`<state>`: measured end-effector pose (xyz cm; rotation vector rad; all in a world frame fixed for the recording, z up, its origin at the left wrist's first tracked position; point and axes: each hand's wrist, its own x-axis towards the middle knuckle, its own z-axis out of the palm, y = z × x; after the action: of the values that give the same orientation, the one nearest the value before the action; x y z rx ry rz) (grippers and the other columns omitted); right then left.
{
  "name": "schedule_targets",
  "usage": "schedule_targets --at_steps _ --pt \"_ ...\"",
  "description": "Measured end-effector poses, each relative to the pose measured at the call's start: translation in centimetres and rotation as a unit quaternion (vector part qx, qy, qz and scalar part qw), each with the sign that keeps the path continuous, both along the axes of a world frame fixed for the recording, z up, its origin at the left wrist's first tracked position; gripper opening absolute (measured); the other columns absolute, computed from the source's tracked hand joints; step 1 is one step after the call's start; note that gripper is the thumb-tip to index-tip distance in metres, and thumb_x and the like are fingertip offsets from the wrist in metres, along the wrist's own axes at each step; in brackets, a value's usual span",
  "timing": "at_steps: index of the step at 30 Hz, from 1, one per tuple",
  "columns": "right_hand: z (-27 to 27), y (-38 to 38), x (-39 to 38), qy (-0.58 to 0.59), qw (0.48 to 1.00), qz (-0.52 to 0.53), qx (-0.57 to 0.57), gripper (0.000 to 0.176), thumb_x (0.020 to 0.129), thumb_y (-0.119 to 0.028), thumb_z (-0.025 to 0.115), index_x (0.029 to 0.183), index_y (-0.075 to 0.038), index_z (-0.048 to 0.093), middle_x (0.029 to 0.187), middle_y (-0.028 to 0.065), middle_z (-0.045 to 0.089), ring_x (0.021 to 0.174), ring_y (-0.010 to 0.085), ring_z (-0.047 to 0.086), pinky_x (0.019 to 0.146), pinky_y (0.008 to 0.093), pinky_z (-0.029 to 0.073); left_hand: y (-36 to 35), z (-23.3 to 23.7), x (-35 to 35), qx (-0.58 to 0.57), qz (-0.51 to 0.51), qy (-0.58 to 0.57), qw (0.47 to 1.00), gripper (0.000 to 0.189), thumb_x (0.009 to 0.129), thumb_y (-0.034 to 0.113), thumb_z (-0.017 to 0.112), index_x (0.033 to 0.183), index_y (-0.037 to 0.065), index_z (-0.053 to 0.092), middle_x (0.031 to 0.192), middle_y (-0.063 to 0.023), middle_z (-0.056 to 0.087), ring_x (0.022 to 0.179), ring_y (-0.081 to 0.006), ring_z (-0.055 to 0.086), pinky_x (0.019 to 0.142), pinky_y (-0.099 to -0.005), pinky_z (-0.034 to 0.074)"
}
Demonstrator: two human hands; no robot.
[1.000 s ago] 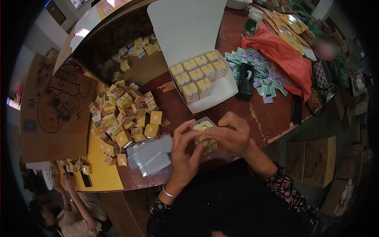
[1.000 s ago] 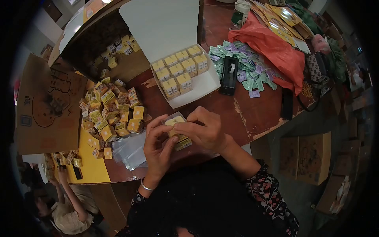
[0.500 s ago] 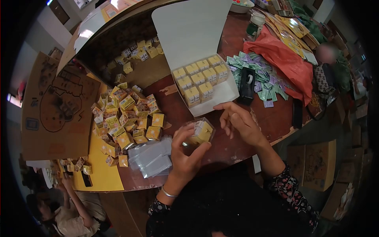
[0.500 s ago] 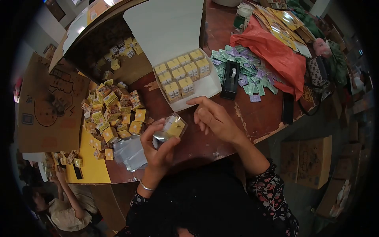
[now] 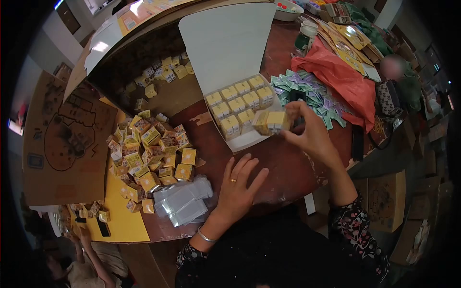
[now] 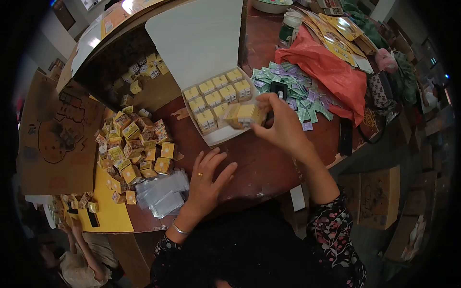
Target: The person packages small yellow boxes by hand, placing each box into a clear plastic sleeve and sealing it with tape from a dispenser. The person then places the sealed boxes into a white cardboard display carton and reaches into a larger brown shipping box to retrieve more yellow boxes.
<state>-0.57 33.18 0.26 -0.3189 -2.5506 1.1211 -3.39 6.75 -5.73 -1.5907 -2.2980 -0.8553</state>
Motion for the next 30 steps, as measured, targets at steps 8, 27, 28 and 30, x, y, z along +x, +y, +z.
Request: schedule_targets --at_steps 8,27,28,30 --pt "-3.8 2.9 -5.9 0.006 0.964 0.135 0.227 0.052 0.075 0.000 0.079 0.124 -0.004 0.063 0.128 0.0160 0.061 0.122 0.0359 0.057 0.105 0.0423 0.049 1.4 -4.9 -0.7 -0.148 0.095 -0.075 0.981 0.073 0.085 0.020 0.077 0.149 0.004 0.045 0.155 -0.0197 0.042 0.149 -0.0379 0.036 0.115 -0.0575 0.037" --pt "-3.1 -2.5 -3.7 0.086 0.981 0.126 0.123 0.038 0.079 -0.002 0.081 0.116 -0.006 0.071 0.118 0.0103 0.066 0.110 0.0310 0.065 0.089 0.0393 0.055 -17.6 -0.4 -2.9 -0.117 0.303 -0.200 0.924 0.066 0.066 0.012 0.091 0.126 0.004 0.064 0.124 -0.0164 0.063 0.115 -0.0399 0.059 0.097 -0.0451 0.050" --pt "-2.8 -3.6 -3.4 0.100 0.974 0.149 0.139 0.035 0.080 -0.001 0.081 0.114 -0.005 0.072 0.118 0.0104 0.067 0.109 0.0305 0.066 0.088 0.0388 0.055 -17.8 -1.0 -3.1 -0.110 0.297 -0.221 0.923 0.062 0.066 0.012 0.091 0.123 0.005 0.066 0.121 -0.0152 0.064 0.113 -0.0388 0.060 0.095 -0.0449 0.050" --pt "-2.6 -5.9 -3.0 0.128 0.969 0.179 0.114 0.028 0.080 0.001 0.079 0.108 -0.003 0.073 0.116 0.0113 0.068 0.105 0.0286 0.068 0.082 0.0366 0.056 -18.0 -2.0 -3.7 -0.092 0.293 -0.245 0.920 0.055 0.067 0.012 0.091 0.116 0.006 0.068 0.117 -0.0133 0.065 0.109 -0.0370 0.061 0.092 -0.0441 0.050"
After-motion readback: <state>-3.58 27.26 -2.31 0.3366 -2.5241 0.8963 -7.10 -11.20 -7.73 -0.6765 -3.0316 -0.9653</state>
